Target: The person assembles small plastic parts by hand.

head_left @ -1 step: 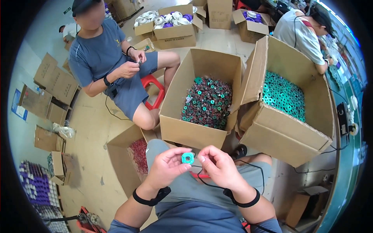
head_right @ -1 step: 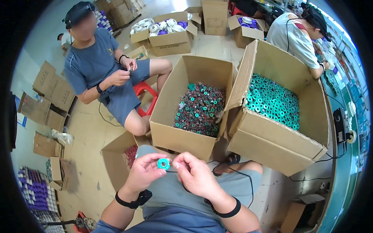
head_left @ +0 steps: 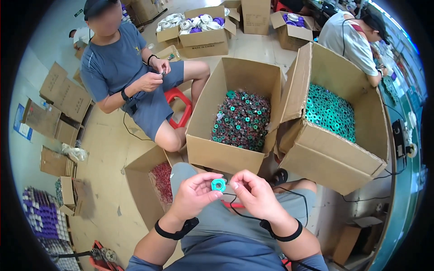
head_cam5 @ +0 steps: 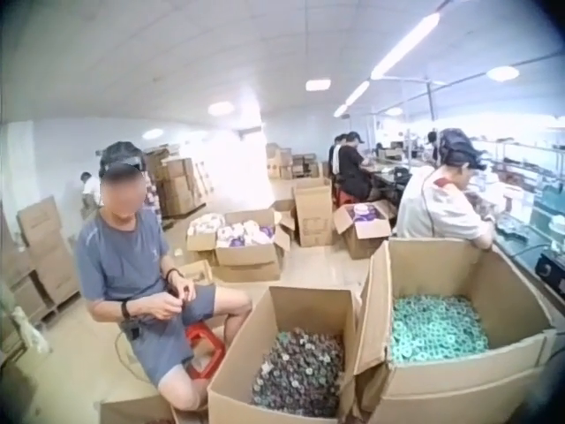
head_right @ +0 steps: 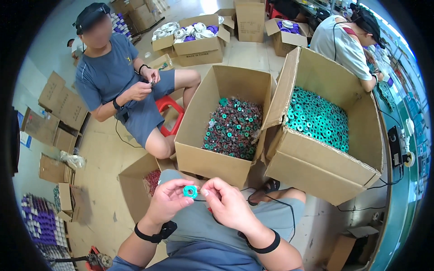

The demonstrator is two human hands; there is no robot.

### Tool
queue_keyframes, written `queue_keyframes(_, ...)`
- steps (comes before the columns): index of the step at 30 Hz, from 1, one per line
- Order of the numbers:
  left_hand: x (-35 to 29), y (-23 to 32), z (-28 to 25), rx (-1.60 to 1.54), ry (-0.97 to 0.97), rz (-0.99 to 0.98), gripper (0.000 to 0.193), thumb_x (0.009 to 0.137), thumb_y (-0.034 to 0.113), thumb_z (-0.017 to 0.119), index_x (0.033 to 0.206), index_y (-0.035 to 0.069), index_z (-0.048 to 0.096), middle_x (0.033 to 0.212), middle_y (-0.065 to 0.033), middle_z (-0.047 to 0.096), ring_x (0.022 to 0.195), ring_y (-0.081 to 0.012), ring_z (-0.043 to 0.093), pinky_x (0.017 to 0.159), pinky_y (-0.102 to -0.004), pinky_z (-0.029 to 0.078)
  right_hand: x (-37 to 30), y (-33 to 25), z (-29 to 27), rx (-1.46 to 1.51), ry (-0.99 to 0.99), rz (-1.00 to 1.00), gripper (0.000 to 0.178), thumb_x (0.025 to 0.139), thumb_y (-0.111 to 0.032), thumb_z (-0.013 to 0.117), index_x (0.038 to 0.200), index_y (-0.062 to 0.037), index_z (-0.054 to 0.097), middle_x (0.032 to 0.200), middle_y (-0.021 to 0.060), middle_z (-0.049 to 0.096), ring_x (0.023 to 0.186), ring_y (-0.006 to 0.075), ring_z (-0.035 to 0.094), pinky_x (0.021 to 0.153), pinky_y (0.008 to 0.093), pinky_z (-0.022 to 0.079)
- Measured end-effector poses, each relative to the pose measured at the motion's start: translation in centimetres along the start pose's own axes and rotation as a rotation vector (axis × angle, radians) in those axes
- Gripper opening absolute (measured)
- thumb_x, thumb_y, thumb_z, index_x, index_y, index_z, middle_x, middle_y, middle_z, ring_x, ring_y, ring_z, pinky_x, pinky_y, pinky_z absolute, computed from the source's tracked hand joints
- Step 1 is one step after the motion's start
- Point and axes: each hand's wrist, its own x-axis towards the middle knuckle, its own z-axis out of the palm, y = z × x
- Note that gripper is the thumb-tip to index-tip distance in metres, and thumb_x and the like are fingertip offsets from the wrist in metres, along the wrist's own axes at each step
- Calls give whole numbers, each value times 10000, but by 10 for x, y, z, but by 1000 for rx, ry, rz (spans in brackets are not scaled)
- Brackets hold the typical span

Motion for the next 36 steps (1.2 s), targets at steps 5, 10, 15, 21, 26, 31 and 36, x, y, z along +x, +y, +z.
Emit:
queue_keyframes(5,2,3,-4,271,22,105,451,871,-38,753,1299,-51,613,1154,-92,666,1052,-171,674,936,-312,585,5,-14,-4,-236,-75,-37,107,1000,-125,605,975,-27,640,722,83,666,625,164,654,598,321,510)
queue_keyframes(10,6,10,-10,630,-30,179,477,815,-10,808,1265,-34,651,1107,-113,672,1011,-185,692,880,-311,606,12,-17,-2,-298,-83,-156,114,971,-115,608,946,-8,639,750,164,677,656,330,679,633,399,535)
queue_keyframes(15,10,-3,-20,616,-94,177,494,786,23,845,1243,-32,665,1091,-107,668,932,-162,689,832,-294,607,16,-16,0,-341,-58,-178,123,976,-116,593,934,-8,635,748,166,675,683,333,690,632,410,536)
queue_keyframes(21,9,-15,-28,445,-128,123,462,821,-15,811,1254,-43,654,1063,-71,641,971,-138,667,837,-277,593,21,-5,0,-467,-35,-312,126,971,-114,586,932,-9,644,749,174,675,667,366,675,624,432,533)
queue_keyframes(26,9,-29,-23,142,-49,55,479,852,-42,776,1304,-49,617,1121,-75,645,987,-134,656,858,-285,583,24,-9,9,-352,48,-163,151,969,-138,604,916,-4,649,698,170,661,611,339,660,592,418,518)
queue_keyframes(31,9,-37,-22,206,22,112,497,860,-43,767,1329,-33,601,1165,-88,653,991,-142,659,860,-301,583,26,-4,14,-226,-2,-31,173,977,-155,609,917,-1,658,636,136,634,535,227,626,556,352,487)
queue_keyframes(36,11,-24,-29,538,4,192,417,851,23,787,1248,-5,661,1076,-92,691,926,-162,684,816,-288,578,27,-8,8,-293,-66,-38,143,972,-117,597,941,-5,681,691,146,664,583,256,657,579,365,511)
